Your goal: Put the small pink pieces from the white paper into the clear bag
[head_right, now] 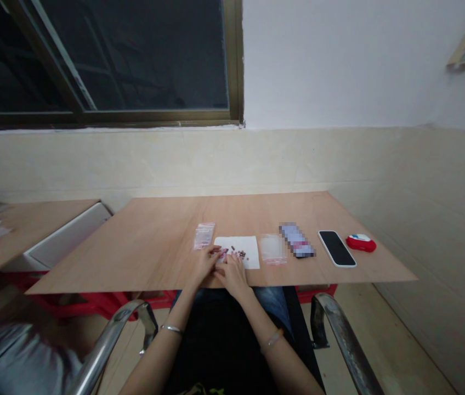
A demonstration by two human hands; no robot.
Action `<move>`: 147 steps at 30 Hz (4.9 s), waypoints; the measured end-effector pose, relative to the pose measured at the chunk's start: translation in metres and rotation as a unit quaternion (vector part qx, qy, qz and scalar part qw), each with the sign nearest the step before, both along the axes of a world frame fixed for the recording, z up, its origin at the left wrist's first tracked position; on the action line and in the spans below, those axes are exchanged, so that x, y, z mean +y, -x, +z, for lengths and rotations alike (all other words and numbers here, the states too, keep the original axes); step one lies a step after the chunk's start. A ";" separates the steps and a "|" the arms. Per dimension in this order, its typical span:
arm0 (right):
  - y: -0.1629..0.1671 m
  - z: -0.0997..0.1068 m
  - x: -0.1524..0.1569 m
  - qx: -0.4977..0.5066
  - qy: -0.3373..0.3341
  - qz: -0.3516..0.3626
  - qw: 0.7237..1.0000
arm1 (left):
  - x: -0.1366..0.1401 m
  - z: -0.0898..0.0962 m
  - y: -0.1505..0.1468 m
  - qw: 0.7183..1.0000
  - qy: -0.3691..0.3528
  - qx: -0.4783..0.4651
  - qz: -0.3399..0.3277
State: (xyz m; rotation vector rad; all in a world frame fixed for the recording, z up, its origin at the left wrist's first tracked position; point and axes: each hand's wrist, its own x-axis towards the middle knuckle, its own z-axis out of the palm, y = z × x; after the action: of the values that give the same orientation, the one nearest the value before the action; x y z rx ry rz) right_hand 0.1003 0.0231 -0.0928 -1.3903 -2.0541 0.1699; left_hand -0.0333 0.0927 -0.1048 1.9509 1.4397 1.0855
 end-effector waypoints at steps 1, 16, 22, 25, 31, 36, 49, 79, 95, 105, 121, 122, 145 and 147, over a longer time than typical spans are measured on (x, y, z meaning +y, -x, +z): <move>0.002 0.001 0.000 -0.002 0.001 0.001 1.000 | -0.001 0.001 0.000 1.000 0.003 -0.009 -0.003; -0.006 0.006 0.027 0.095 0.013 -0.184 0.978 | 0.001 0.029 0.021 0.918 -0.024 0.232 0.320; -0.023 0.000 0.042 0.241 0.035 -0.204 0.948 | 0.013 0.026 0.025 0.932 -0.015 0.176 0.318; -0.034 0.001 0.040 0.389 0.045 -0.189 0.900 | 0.012 0.020 0.029 0.958 -0.030 0.039 0.284; -0.046 0.019 0.030 0.505 0.096 -0.153 0.844 | 0.003 0.041 0.018 0.966 -0.006 -0.214 0.146; -0.053 0.043 0.030 0.501 0.080 -0.095 0.857 | -0.009 0.078 -0.002 0.966 0.081 -0.238 -0.063; -0.079 0.082 0.012 0.415 0.206 0.088 0.882 | -0.028 0.103 -0.016 0.954 0.157 -0.192 -0.166; -0.070 0.090 0.001 0.585 0.249 0.096 0.765 | -0.057 0.127 -0.051 0.979 0.034 -0.136 -0.147; -0.070 0.095 -0.005 0.559 0.283 0.147 0.765 | -0.059 0.127 -0.046 0.968 0.087 -0.124 -0.202; -0.058 0.093 -0.006 0.536 0.291 0.103 0.786 | -0.053 0.123 -0.042 0.963 0.077 -0.078 -0.248; -0.032 0.073 0.004 0.369 0.112 -0.048 0.921 | -0.056 0.117 -0.053 0.989 -0.042 0.102 -0.100; -0.032 0.075 0.003 0.337 0.100 -0.064 0.934 | -0.055 0.116 -0.053 0.988 -0.047 0.110 -0.098; -0.027 0.074 -0.004 0.314 0.120 -0.078 0.939 | -0.048 0.108 -0.044 0.983 -0.083 0.159 -0.043; -0.024 0.074 -0.002 0.410 0.125 -0.092 0.899 | -0.047 0.106 -0.042 0.989 -0.086 0.111 -0.044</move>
State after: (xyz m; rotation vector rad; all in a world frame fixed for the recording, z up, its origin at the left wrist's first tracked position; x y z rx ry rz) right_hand 0.1244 0.0212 -0.0193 -1.3283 -1.2175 0.8125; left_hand 0.0090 0.0457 0.0008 2.2967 1.3967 1.0068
